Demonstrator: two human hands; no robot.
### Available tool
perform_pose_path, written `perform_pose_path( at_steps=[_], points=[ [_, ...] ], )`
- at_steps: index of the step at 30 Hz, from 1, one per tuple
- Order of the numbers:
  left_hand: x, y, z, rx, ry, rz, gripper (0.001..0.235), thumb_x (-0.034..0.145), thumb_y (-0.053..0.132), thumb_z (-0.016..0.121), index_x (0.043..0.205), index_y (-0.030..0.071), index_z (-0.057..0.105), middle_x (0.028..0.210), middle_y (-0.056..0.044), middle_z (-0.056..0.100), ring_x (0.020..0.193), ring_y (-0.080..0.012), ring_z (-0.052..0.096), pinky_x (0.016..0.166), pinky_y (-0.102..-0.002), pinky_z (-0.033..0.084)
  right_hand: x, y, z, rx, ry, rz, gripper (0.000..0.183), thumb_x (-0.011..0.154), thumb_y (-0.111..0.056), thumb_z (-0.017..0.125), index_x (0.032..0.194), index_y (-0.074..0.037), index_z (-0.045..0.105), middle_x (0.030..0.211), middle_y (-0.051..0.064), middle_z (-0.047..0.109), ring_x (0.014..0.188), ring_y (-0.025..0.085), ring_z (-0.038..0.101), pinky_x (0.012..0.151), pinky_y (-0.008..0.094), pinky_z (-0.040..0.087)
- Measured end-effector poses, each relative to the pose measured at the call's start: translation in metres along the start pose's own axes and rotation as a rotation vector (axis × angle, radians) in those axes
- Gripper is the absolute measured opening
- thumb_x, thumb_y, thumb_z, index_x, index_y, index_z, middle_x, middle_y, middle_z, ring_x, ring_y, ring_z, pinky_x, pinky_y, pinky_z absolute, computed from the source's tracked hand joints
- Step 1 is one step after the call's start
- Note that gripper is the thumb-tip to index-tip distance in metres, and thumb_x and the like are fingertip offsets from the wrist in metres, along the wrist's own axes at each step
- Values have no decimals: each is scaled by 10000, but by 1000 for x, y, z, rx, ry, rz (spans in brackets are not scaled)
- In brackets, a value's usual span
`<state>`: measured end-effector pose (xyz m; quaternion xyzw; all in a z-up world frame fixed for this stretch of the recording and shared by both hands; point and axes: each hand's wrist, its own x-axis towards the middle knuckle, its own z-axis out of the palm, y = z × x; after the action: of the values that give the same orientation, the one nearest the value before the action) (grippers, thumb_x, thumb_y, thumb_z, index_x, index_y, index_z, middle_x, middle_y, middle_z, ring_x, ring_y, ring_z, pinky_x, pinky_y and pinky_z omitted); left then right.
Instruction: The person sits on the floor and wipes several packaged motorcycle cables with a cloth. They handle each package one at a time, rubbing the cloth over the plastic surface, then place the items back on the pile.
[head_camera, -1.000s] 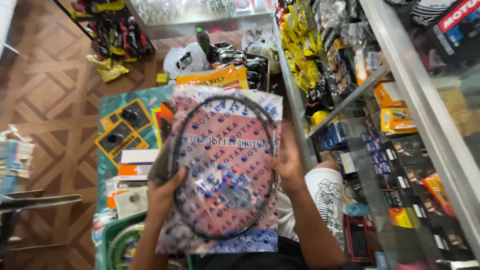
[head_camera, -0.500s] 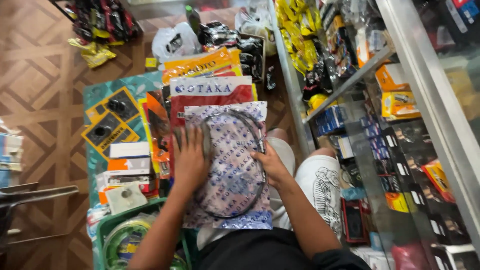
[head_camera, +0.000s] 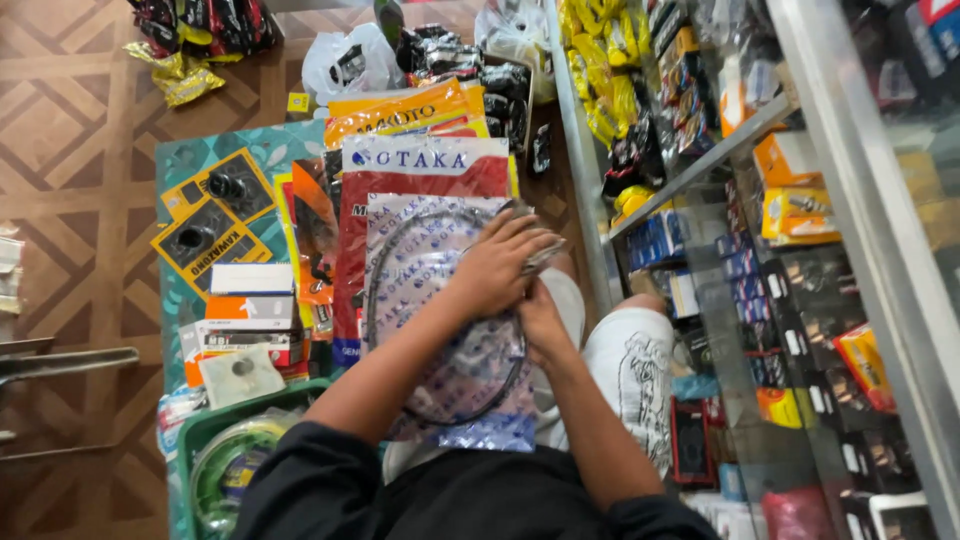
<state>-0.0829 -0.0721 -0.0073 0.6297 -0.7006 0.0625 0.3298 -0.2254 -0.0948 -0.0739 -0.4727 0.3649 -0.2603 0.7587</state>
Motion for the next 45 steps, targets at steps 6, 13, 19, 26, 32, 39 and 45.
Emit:
perform_pose_path(
  at_steps=[6, 13, 19, 26, 32, 39, 45],
  points=[
    [-63, -66, -93, 481, 58, -254, 502, 923, 272, 646, 1331, -21, 668, 1219, -270, 704, 1153, -434, 665, 1063, -551, 446, -7, -3, 4, 162, 18, 90, 753, 828, 32, 656, 1533, -133, 448, 1307, 174, 664, 1122, 328, 684, 928, 493, 578],
    [-68, -35, -77, 550, -39, -525, 670, 1076, 488, 373, 1465, -30, 541, 1518, -256, 523, 1495, -397, 380, 1268, -528, 102, -21, -27, 21, 52, 4, 67, 764, 848, 52, 634, 1557, -145, 430, 1370, 132, 637, 1194, 262, 641, 987, 453, 554],
    [-15, 12, -36, -7, -104, -269, 613, 1044, 415, 379, 1565, 95, 410, 1608, -127, 433, 1539, -311, 292, 1279, -464, 75, -24, -27, 19, 10, 1, -10, 736, 858, 81, 549, 1557, -124, 440, 1395, 153, 612, 1222, 279, 615, 1026, 469, 525],
    [-55, -69, -30, 518, 111, -488, 685, 781, 268, 660, 1383, -45, 567, 1381, -273, 572, 1313, -434, 525, 1179, -502, 326, -30, -33, 25, 152, 38, 26, 713, 818, 66, 670, 1487, -131, 522, 1274, 128, 696, 1075, 261, 694, 889, 447, 591],
    [-19, -4, -29, 163, 131, -255, 610, 834, 182, 617, 1422, 25, 584, 1433, -222, 588, 1424, -401, 462, 1246, -504, 190, -29, -26, 28, 126, 39, -11, 752, 820, 106, 611, 1521, -141, 496, 1311, 125, 673, 1133, 260, 664, 930, 447, 573],
    [-20, -15, -48, 200, 102, -156, 634, 859, 208, 644, 1461, 31, 549, 1443, -224, 578, 1406, -411, 473, 1229, -506, 255, -42, -26, 34, 109, 125, -29, 685, 764, 97, 654, 1414, -107, 585, 1133, 48, 701, 955, 186, 661, 811, 367, 585],
    [-66, -64, -68, 598, 27, -618, 658, 1061, 469, 403, 1469, -29, 537, 1516, -295, 502, 1458, -468, 399, 1226, -561, 189, -39, -32, 37, 146, 71, 12, 737, 808, 94, 654, 1501, -112, 509, 1268, 111, 676, 1117, 240, 661, 925, 423, 568]
  ],
)
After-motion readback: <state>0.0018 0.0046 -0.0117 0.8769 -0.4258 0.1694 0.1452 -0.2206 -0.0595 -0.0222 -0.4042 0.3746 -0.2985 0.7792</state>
